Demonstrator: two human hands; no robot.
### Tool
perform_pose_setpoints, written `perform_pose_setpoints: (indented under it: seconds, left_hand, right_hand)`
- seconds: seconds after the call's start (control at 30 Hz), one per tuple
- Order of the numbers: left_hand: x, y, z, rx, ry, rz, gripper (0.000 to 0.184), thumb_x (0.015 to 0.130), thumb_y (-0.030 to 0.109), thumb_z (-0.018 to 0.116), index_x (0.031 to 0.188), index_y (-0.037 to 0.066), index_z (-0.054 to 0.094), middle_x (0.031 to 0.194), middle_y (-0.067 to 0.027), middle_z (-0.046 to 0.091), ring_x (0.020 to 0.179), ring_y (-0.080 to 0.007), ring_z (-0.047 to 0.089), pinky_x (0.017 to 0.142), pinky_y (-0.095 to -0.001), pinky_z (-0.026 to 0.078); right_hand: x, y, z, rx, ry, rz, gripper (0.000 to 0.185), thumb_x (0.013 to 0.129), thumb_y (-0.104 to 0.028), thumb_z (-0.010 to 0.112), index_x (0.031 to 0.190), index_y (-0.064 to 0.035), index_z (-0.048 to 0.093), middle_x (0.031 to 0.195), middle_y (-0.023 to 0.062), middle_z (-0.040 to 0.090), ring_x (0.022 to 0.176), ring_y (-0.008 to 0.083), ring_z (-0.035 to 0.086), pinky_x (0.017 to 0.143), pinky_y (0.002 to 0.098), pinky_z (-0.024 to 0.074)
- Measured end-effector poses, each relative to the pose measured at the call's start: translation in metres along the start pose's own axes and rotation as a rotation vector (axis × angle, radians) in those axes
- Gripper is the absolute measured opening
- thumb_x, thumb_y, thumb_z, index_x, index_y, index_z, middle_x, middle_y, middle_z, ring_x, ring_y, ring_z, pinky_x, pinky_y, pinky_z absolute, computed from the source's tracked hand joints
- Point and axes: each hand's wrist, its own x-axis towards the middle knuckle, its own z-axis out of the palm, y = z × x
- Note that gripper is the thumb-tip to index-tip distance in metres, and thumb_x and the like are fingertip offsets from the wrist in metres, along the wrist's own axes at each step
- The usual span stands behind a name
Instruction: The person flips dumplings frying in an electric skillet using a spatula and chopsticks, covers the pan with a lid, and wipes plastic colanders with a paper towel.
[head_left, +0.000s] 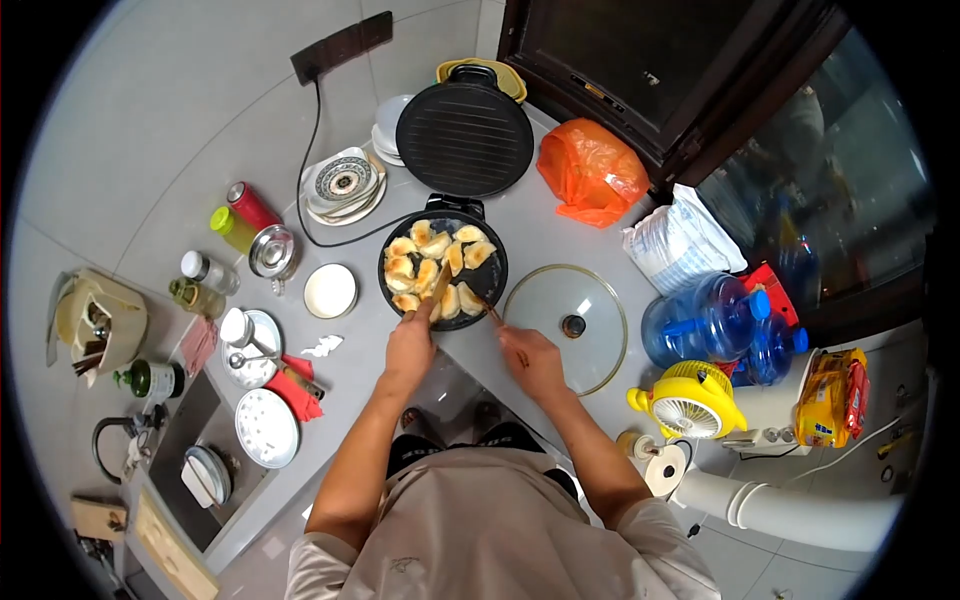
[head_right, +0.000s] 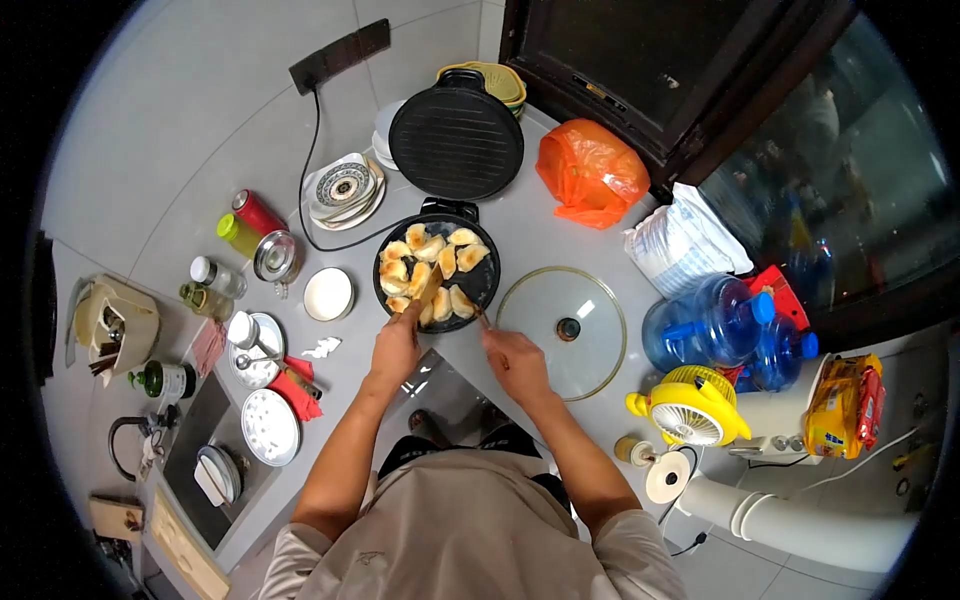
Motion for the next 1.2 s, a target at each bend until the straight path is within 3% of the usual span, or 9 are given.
perform_pose_setpoints:
  seconds: [0.1, 0.17, 0.5, 0.57, 0.67, 0.8, 0.87, 1.07, 1.2]
  left_hand:
    - [-0.001, -0.006, -0.002, 0.008, -0.052, -0.021, 0.068, 0.079, -0.01, 0.063, 0.145, 0.005, 0.056, 0.116, -0.0266, 0.07, 0.097, -0.046, 0.07, 0.086, -0.0517, 0.058]
    - [-0.004, -0.004, 0.002, 0.014, -0.04, -0.019, 0.063, 0.082, -0.01, 0.06, 0.144, 0.005, 0.058, 0.112, -0.026, 0.071, 0.095, -0.045, 0.071, 0.084, -0.0513, 0.058]
    - [-0.011, 0.0, -0.004, 0.074, -0.11, -0.046, 0.068, 0.08, -0.008, 0.065, 0.146, 0.007, 0.054, 0.119, -0.0277, 0.069, 0.099, -0.0459, 0.071, 0.086, -0.0515, 0.06]
    - [-0.011, 0.002, -0.006, 0.057, -0.082, -0.032, 0.064, 0.081, -0.01, 0.061, 0.143, 0.005, 0.056, 0.113, -0.0277, 0.07, 0.097, -0.0466, 0.071, 0.084, -0.0521, 0.058]
    - [-0.005, 0.006, -0.005, 0.031, -0.041, -0.031, 0.059, 0.083, -0.012, 0.056, 0.14, 0.004, 0.059, 0.107, -0.0278, 0.07, 0.097, -0.0477, 0.07, 0.083, -0.053, 0.057]
    - [0.009, 0.011, 0.004, 0.006, 0.004, -0.038, 0.058, 0.083, -0.011, 0.057, 0.139, 0.004, 0.059, 0.107, -0.0283, 0.071, 0.097, -0.0484, 0.069, 0.084, -0.0538, 0.057]
    - [0.016, 0.01, 0.009, 0.01, 0.004, -0.039, 0.057, 0.084, -0.01, 0.057, 0.139, 0.004, 0.059, 0.108, -0.0285, 0.071, 0.097, -0.0484, 0.069, 0.085, -0.0538, 0.057]
    - [0.025, 0.013, 0.02, 0.023, -0.021, -0.067, 0.052, 0.089, -0.006, 0.057, 0.139, 0.005, 0.059, 0.111, -0.0292, 0.071, 0.098, -0.0475, 0.07, 0.086, -0.0537, 0.058]
    - [0.027, 0.018, 0.022, 0.014, -0.035, -0.081, 0.049, 0.09, -0.005, 0.056, 0.138, 0.005, 0.06, 0.112, -0.0294, 0.071, 0.1, -0.0471, 0.07, 0.086, -0.0535, 0.058]
  right_hand:
    - [0.004, -0.006, -0.011, -0.03, 0.091, 0.129, 0.016, 0.094, -0.003, 0.072, 0.11, -0.0031, 0.075, 0.107, 0.0148, 0.077, 0.093, 0.0329, 0.074, 0.082, 0.0399, 0.0592]
    - [0.008, -0.009, -0.016, 0.015, 0.099, 0.169, 0.016, 0.094, -0.004, 0.073, 0.11, -0.0028, 0.075, 0.108, 0.015, 0.077, 0.092, 0.0318, 0.074, 0.081, 0.0383, 0.059]
    - [0.002, 0.002, 0.006, 0.058, 0.082, 0.067, 0.02, 0.093, -0.006, 0.077, 0.113, -0.0037, 0.077, 0.102, 0.0143, 0.077, 0.091, 0.0284, 0.075, 0.079, 0.0358, 0.0596]
    - [0.005, 0.009, -0.002, 0.19, 0.058, 0.308, 0.019, 0.095, -0.007, 0.076, 0.114, -0.0044, 0.077, 0.102, 0.0147, 0.077, 0.091, 0.0259, 0.075, 0.08, 0.0333, 0.0593]
    - [0.039, 0.034, -0.016, 0.119, 0.107, 0.187, 0.018, 0.098, -0.009, 0.074, 0.115, -0.0035, 0.077, 0.103, 0.0154, 0.077, 0.089, 0.0245, 0.074, 0.079, 0.0321, 0.0586]
    - [0.095, 0.051, -0.016, 0.203, 0.092, 0.205, 0.018, 0.099, -0.01, 0.072, 0.115, -0.0029, 0.077, 0.104, 0.0157, 0.077, 0.089, 0.0249, 0.074, 0.078, 0.0319, 0.0583]
    - [0.11, 0.063, -0.01, 0.156, -0.047, 0.159, 0.019, 0.099, -0.011, 0.072, 0.115, -0.0026, 0.076, 0.107, 0.0164, 0.077, 0.092, 0.0273, 0.075, 0.081, 0.034, 0.0589]
    - [0.084, 0.085, -0.007, 0.068, -0.055, -0.036, 0.02, 0.097, -0.011, 0.074, 0.115, -0.0031, 0.076, 0.115, 0.0163, 0.077, 0.102, 0.0324, 0.074, 0.088, 0.0381, 0.0596]
    - [0.055, 0.074, -0.004, 0.065, -0.002, -0.014, 0.02, 0.096, -0.009, 0.075, 0.115, -0.0032, 0.076, 0.116, 0.0163, 0.076, 0.105, 0.0325, 0.074, 0.089, 0.038, 0.0596]
